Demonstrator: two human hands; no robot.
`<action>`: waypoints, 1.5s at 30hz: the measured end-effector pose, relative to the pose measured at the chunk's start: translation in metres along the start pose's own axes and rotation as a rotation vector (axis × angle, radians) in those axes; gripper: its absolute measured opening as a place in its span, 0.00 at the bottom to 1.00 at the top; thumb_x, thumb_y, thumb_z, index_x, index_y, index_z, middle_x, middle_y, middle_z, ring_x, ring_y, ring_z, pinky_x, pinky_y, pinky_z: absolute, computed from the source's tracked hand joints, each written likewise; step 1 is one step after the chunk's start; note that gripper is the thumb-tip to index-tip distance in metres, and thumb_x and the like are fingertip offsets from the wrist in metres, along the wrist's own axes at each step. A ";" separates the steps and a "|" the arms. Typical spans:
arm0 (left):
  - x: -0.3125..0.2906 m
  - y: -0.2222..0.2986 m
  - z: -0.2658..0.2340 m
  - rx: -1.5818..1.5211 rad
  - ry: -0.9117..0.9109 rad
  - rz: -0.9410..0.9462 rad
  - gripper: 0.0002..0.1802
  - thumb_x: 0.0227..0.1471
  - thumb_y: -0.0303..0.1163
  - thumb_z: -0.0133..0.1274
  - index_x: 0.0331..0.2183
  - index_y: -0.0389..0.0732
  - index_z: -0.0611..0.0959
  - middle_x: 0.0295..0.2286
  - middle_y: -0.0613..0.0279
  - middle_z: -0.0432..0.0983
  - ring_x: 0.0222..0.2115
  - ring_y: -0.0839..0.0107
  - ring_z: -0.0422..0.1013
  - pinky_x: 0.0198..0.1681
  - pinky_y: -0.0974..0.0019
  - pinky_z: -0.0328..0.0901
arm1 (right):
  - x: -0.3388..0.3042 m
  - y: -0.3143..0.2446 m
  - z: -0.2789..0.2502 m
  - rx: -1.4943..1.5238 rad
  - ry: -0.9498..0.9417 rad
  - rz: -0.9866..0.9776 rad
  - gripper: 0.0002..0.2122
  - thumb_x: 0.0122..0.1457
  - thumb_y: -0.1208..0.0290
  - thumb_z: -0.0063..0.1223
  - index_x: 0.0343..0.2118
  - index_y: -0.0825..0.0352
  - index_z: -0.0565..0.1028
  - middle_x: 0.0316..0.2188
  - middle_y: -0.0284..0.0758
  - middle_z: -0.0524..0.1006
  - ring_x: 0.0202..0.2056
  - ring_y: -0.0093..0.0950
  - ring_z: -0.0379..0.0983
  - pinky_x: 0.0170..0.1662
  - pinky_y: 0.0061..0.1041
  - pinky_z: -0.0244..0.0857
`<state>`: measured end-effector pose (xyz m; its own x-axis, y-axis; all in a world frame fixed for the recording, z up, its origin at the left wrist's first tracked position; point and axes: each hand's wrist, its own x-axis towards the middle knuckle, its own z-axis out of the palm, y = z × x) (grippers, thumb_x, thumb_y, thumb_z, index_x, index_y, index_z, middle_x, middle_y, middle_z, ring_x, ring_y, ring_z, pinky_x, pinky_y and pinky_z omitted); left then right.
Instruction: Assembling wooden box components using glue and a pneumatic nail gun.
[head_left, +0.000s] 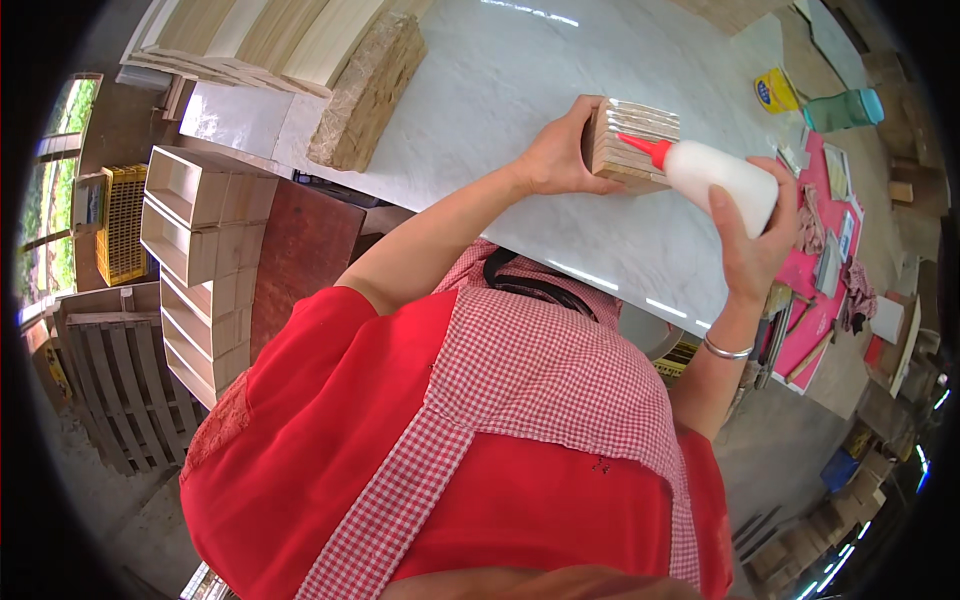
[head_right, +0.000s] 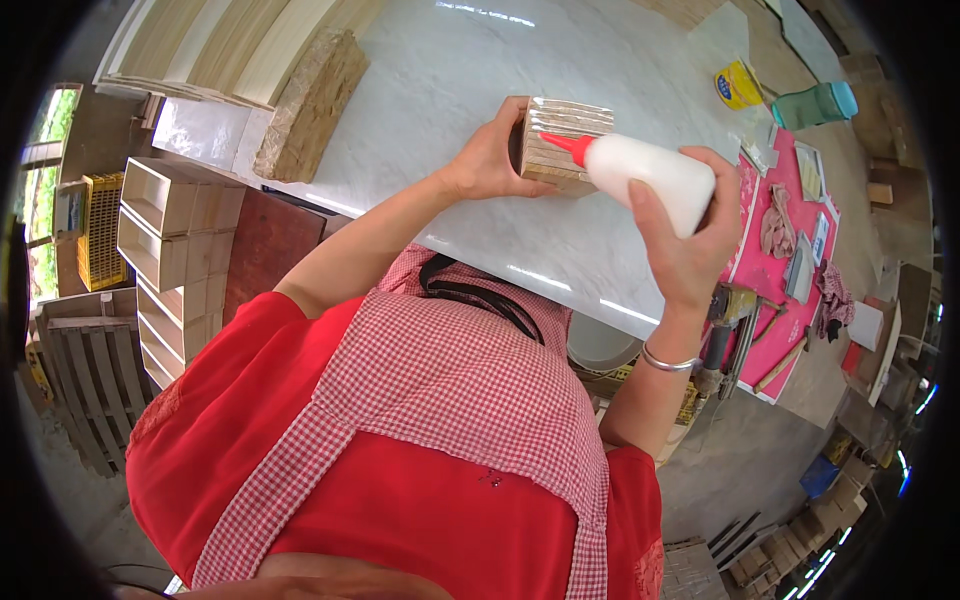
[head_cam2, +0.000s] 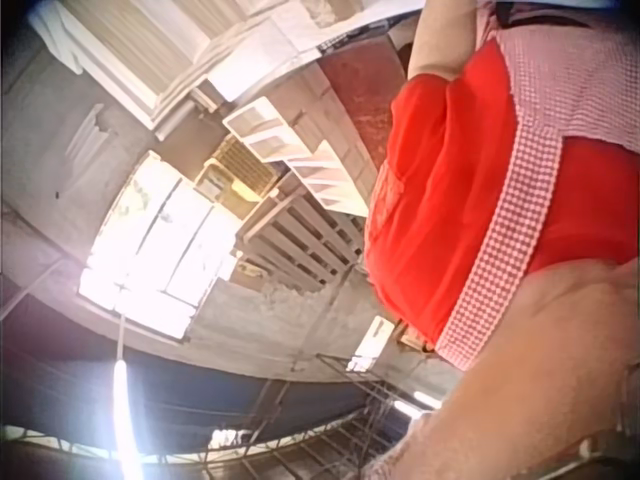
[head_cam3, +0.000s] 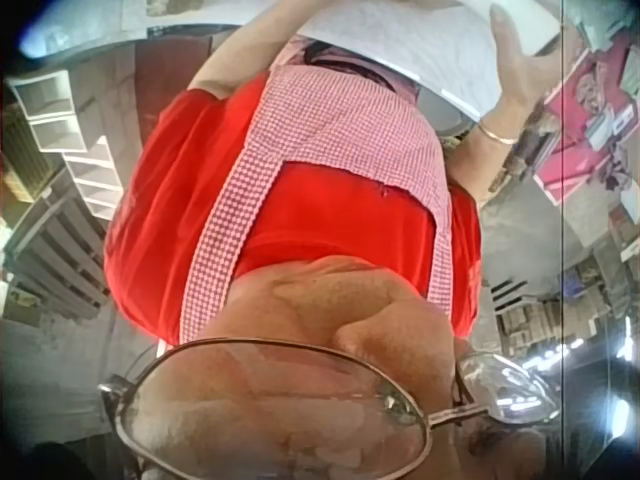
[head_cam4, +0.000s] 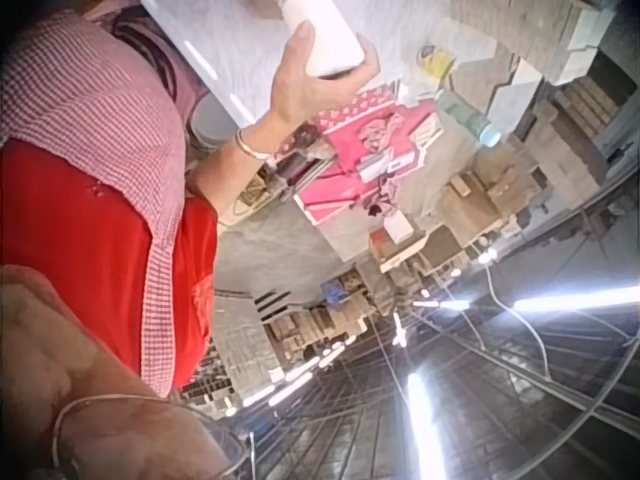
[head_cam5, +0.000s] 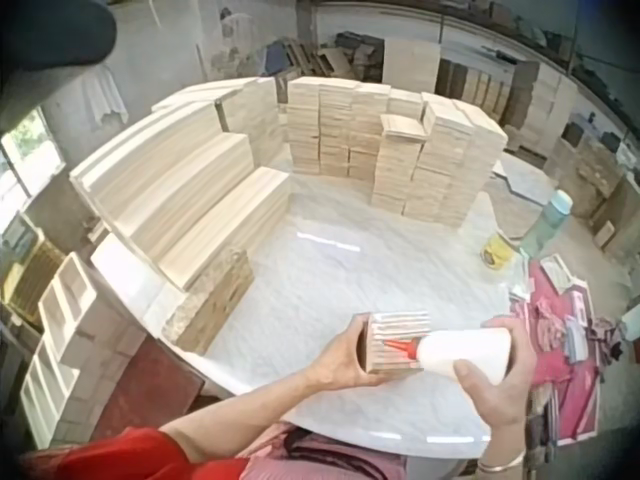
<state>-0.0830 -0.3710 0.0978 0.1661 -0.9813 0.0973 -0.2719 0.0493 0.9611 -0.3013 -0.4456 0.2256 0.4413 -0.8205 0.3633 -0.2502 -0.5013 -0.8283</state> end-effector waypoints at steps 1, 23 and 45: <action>0.000 0.000 0.000 -0.004 -0.004 -0.006 0.56 0.28 0.41 0.74 0.55 0.39 0.57 0.48 0.50 0.69 0.50 0.57 0.67 0.55 0.60 0.63 | 0.001 -0.001 0.004 0.026 -0.028 0.015 0.22 0.46 0.72 0.69 0.44 0.68 0.70 0.38 0.32 0.72 0.39 0.22 0.69 0.42 0.22 0.66; 0.000 0.000 0.000 0.000 -0.008 -0.014 0.56 0.29 0.40 0.74 0.55 0.38 0.57 0.50 0.50 0.67 0.52 0.58 0.66 0.57 0.60 0.61 | -0.008 0.003 -0.017 -0.079 0.044 -0.018 0.23 0.46 0.71 0.68 0.44 0.68 0.71 0.39 0.33 0.72 0.39 0.22 0.69 0.42 0.22 0.65; 0.000 -0.003 0.000 -0.019 0.001 0.014 0.55 0.29 0.39 0.74 0.54 0.39 0.58 0.50 0.50 0.68 0.52 0.58 0.66 0.57 0.60 0.60 | -0.014 0.011 -0.046 -0.113 0.092 0.028 0.22 0.47 0.72 0.68 0.44 0.68 0.71 0.38 0.32 0.73 0.39 0.23 0.69 0.43 0.23 0.65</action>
<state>-0.0818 -0.3709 0.0951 0.1638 -0.9802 0.1109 -0.2558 0.0664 0.9645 -0.3495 -0.4525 0.2311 0.3530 -0.8538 0.3826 -0.3587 -0.5012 -0.7875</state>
